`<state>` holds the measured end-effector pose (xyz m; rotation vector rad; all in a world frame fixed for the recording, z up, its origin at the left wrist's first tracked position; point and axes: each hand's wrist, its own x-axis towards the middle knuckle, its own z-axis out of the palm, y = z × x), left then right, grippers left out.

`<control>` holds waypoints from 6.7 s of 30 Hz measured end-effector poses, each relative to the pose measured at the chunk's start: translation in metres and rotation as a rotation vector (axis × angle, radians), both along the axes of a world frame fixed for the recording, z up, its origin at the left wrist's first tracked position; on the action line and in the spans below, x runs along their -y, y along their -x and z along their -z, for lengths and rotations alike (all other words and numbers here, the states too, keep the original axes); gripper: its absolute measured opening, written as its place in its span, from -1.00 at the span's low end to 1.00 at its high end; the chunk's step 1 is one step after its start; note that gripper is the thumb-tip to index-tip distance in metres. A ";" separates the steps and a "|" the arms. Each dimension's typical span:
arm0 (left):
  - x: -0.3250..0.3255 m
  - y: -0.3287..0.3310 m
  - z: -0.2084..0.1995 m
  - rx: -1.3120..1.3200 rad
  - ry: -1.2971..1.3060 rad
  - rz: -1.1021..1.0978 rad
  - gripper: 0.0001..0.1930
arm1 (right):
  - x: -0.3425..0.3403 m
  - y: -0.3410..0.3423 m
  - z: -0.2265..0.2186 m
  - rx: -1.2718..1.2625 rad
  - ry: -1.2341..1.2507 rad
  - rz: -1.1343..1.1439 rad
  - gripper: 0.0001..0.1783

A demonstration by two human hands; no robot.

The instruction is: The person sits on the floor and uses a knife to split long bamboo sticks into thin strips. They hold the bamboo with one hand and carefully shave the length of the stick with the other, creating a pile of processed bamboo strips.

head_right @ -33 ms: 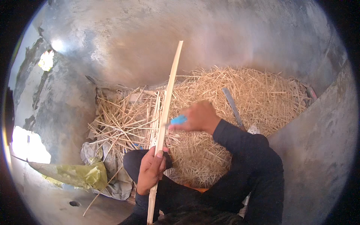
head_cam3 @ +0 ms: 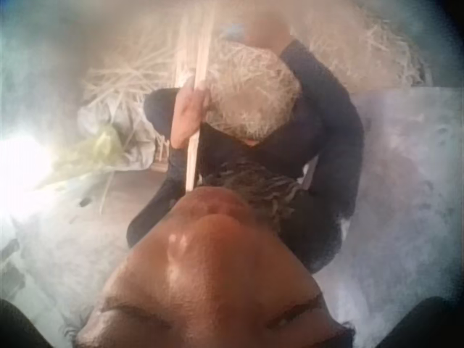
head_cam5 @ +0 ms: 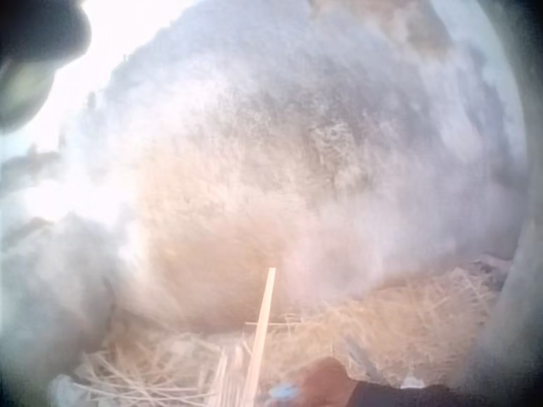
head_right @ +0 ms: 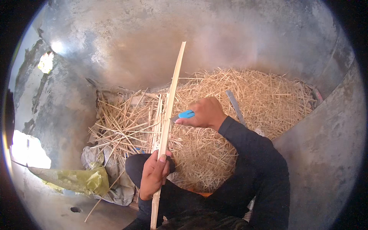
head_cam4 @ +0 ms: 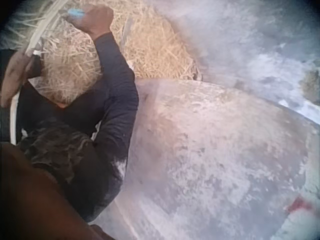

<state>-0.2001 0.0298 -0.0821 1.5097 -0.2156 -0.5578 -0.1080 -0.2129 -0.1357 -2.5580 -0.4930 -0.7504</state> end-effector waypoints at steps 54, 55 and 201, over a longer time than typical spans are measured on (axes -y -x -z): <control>-0.004 -0.006 0.004 -0.255 0.291 0.056 -0.75 | 0.005 -0.007 0.002 -0.125 -0.078 -0.012 -0.13; -0.005 -0.008 0.004 -0.246 0.319 0.046 -0.75 | -0.009 0.000 0.005 -0.102 -0.066 -0.084 -0.12; -0.060 0.097 0.035 -0.010 0.028 0.099 -0.46 | -0.036 0.112 0.007 -0.209 0.204 0.156 -0.17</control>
